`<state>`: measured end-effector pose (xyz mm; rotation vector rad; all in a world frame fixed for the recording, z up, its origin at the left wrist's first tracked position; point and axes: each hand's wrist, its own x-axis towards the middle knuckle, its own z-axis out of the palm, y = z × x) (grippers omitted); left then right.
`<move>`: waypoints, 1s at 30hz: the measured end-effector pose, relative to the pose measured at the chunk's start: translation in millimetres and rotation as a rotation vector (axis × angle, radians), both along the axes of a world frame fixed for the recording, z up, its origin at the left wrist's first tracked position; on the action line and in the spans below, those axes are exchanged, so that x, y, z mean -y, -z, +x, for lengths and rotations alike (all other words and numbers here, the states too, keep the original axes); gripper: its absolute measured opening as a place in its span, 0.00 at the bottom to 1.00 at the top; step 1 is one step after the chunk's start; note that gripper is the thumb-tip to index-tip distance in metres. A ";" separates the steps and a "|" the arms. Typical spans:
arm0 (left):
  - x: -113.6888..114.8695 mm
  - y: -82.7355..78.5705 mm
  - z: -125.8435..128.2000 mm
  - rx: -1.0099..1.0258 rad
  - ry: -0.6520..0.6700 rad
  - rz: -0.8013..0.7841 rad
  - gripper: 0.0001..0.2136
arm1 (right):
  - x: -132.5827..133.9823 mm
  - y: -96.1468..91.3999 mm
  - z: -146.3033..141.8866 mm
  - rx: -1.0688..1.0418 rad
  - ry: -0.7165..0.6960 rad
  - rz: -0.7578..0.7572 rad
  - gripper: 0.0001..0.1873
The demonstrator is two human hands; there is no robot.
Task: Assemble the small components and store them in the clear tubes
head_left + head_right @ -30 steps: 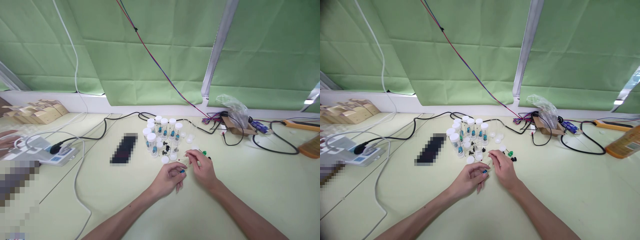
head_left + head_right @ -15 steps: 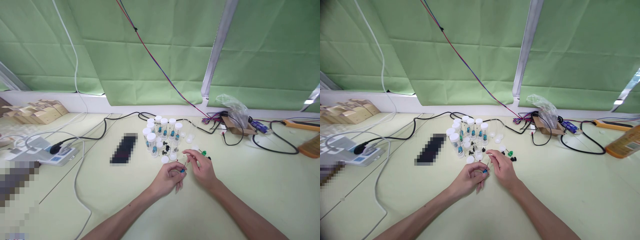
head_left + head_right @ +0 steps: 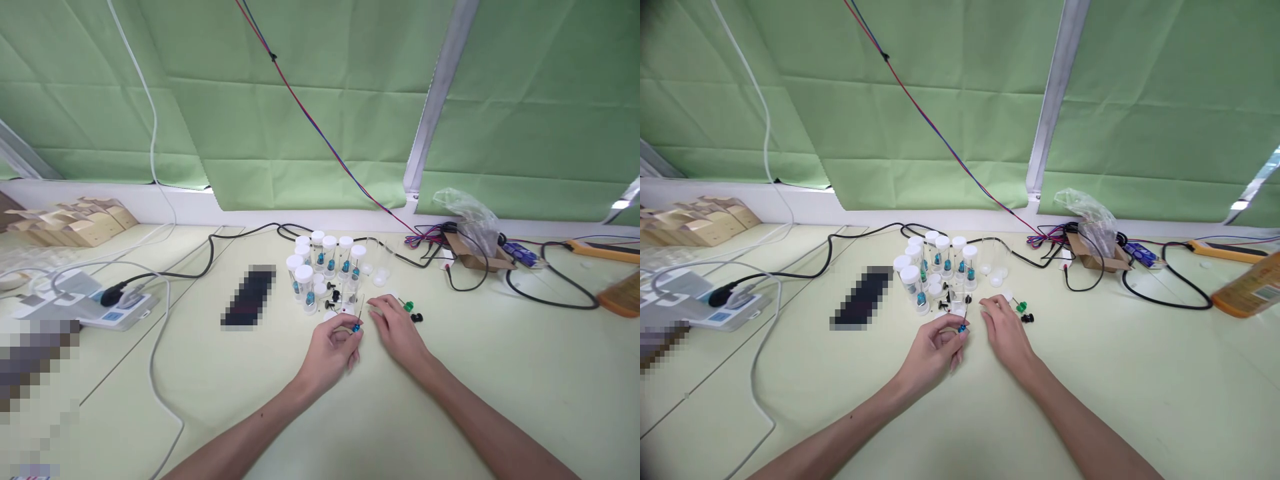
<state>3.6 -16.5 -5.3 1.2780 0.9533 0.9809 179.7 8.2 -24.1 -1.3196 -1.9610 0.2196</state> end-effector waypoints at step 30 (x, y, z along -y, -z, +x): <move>4.5 -0.7 0.4 -0.220 -0.030 0.135 0.12 | -5.8 0.6 -4.9 0.162 0.093 -0.090 0.07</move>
